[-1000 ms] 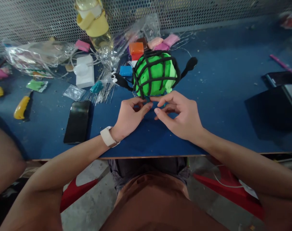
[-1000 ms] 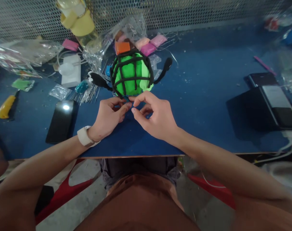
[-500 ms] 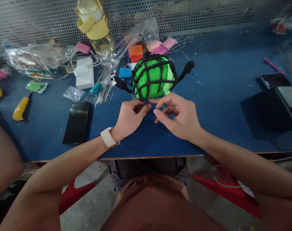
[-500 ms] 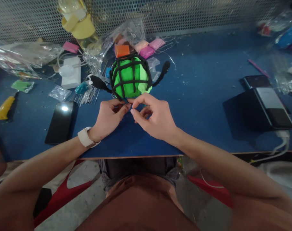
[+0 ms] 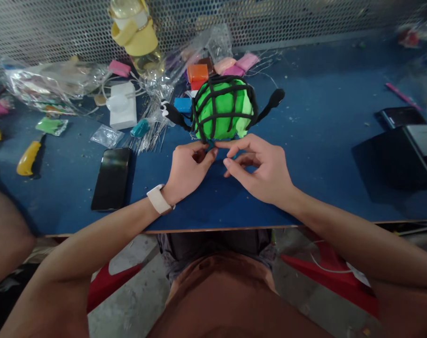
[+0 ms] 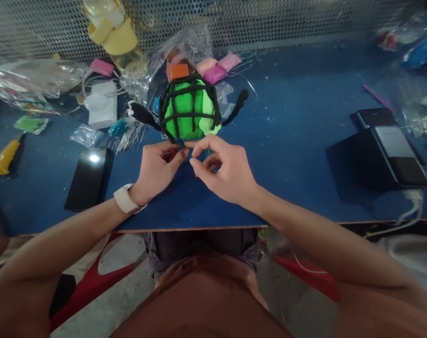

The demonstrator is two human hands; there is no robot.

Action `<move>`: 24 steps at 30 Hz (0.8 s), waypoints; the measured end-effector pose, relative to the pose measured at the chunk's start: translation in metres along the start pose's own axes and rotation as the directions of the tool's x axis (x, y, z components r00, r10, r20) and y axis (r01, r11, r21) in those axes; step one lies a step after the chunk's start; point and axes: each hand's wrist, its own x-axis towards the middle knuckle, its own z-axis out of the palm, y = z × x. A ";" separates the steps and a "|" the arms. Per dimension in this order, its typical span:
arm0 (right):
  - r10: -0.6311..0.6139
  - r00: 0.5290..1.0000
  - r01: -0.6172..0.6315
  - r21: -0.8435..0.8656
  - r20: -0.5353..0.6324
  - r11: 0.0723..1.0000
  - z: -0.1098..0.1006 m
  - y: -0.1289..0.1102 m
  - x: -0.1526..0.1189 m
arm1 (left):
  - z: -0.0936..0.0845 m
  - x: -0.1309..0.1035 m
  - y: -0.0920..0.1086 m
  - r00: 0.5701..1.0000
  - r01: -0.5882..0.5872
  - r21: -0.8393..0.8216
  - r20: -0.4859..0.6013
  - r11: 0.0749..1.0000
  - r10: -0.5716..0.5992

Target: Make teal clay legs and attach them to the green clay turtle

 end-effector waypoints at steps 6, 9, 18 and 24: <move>-0.086 0.996 0.084 -0.174 -0.004 0.981 0.000 0.006 0.002 | -0.004 0.002 0.003 0.999 -0.021 0.041 -0.023 0.999 0.022; -0.118 0.992 0.126 -0.269 0.046 0.955 0.000 0.009 0.003 | -0.005 0.003 0.003 1.000 -0.011 0.022 -0.025 1.000 0.012; -0.043 0.973 -0.015 -0.252 -0.226 0.968 -0.015 0.022 0.012 | -0.010 0.005 0.001 1.000 -0.011 -0.044 -0.005 0.999 0.010; 0.151 0.974 -0.168 -0.087 -0.169 0.982 -0.018 0.037 0.021 | -0.012 0.007 -0.006 1.000 -0.020 -0.100 0.006 0.995 0.020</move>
